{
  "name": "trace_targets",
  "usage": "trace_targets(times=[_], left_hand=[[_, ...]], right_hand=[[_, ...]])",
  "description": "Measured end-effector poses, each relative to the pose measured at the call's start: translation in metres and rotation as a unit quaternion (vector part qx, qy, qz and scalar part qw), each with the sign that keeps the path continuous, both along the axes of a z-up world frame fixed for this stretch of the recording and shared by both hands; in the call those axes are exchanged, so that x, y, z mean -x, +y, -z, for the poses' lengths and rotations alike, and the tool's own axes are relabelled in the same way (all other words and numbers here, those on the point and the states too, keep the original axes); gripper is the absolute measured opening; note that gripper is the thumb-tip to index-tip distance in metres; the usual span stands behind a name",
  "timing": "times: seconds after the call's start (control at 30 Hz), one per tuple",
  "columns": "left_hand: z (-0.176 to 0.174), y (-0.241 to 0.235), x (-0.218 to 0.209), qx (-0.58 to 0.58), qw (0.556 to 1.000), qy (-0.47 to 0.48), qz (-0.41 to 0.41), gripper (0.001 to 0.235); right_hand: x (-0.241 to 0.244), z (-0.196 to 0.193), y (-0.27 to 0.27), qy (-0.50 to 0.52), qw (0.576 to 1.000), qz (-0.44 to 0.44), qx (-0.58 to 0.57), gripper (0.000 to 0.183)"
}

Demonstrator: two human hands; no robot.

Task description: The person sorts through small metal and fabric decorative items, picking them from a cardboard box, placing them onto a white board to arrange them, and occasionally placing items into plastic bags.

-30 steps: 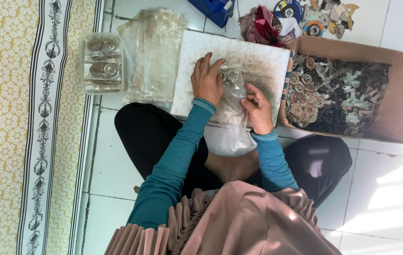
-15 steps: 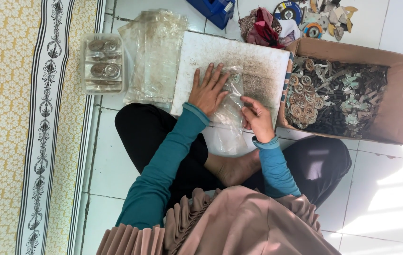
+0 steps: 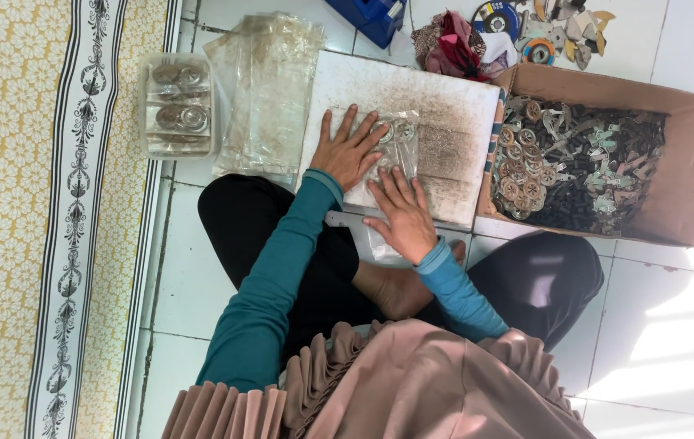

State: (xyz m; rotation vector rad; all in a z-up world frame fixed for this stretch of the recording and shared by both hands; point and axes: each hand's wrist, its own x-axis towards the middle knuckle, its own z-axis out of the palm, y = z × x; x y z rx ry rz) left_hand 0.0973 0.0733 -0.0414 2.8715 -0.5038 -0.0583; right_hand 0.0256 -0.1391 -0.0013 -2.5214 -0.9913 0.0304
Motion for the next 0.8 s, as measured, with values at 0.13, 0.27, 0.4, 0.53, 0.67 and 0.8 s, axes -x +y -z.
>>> trace_targets(times=[0.13, 0.27, 0.4, 0.53, 0.67, 0.8], left_hand=[[0.005, 0.003, 0.000, 0.000, 1.000, 0.017, 0.005, 0.057], [0.010, -0.009, -0.005, 0.048, 0.984, -0.170, 0.033, 0.053], [0.018, -0.027, -0.008, 0.056, 0.971, -0.213, 0.089, 0.054], [0.028, -0.025, -0.004, 0.039, 0.982, -0.155, 0.102, 0.059], [0.013, -0.015, 0.000, 0.006, 0.984, -0.125, 0.129, 0.062], [0.005, -0.008, 0.024, 0.024, 0.974, -0.181, 0.133, 0.060]], right_hand=[[0.017, -0.005, -0.011, 0.000, 0.999, -0.009, -0.044, 0.055], [0.002, -0.012, -0.032, -0.007, 0.972, 0.041, -0.231, 0.033], [-0.019, -0.040, -0.036, -0.031, 0.969, 0.059, -0.240, 0.038], [-0.036, 0.002, -0.044, -0.086, 0.988, 0.023, -0.129, 0.042], [-0.029, 0.005, -0.049, -0.095, 0.987, 0.007, -0.126, 0.033], [-0.012, 0.005, -0.064, -0.087, 0.985, 0.014, -0.146, 0.040]])
